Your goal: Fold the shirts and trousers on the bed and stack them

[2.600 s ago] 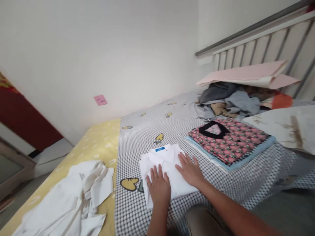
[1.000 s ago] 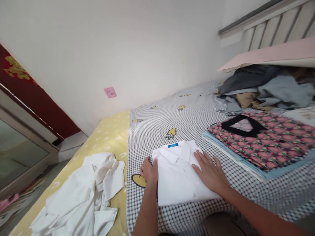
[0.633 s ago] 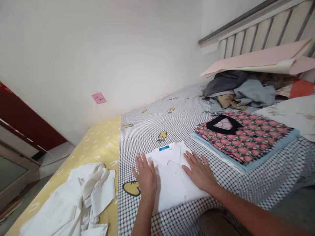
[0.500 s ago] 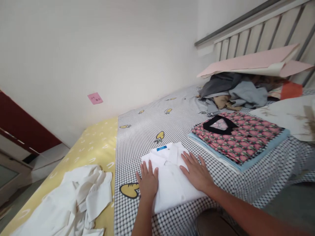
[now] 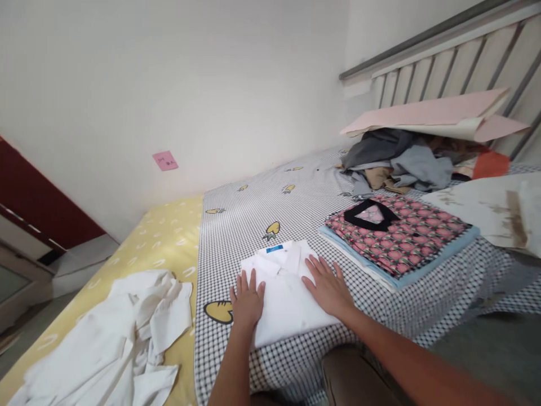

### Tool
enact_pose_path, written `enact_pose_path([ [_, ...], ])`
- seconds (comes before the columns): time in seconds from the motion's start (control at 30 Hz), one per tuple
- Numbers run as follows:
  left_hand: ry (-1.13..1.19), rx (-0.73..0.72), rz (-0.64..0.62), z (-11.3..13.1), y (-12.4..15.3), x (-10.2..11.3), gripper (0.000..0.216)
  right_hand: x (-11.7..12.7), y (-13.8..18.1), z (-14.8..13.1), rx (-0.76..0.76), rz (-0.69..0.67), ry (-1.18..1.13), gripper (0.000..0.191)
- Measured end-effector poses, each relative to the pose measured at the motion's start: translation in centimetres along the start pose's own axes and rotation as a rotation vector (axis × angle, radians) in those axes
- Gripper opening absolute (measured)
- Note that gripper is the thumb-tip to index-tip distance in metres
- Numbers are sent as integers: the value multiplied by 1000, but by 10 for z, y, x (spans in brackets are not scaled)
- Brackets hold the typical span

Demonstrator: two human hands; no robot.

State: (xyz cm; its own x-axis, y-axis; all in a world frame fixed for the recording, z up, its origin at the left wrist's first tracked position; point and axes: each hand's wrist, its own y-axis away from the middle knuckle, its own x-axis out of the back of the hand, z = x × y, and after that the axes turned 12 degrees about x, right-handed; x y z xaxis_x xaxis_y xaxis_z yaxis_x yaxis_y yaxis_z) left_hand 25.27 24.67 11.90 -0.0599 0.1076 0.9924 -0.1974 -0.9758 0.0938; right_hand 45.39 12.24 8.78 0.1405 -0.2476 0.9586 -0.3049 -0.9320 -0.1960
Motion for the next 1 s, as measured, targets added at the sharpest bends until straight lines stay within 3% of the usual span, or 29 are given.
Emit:
enact_pose_path([
  [0.37,65,30,147,-20,21,-15,59,0,1,-1,21,13,38,63],
  [1.0,-39,112,328,-23,48,-20,56,-2,0,0,38,52,20,62],
])
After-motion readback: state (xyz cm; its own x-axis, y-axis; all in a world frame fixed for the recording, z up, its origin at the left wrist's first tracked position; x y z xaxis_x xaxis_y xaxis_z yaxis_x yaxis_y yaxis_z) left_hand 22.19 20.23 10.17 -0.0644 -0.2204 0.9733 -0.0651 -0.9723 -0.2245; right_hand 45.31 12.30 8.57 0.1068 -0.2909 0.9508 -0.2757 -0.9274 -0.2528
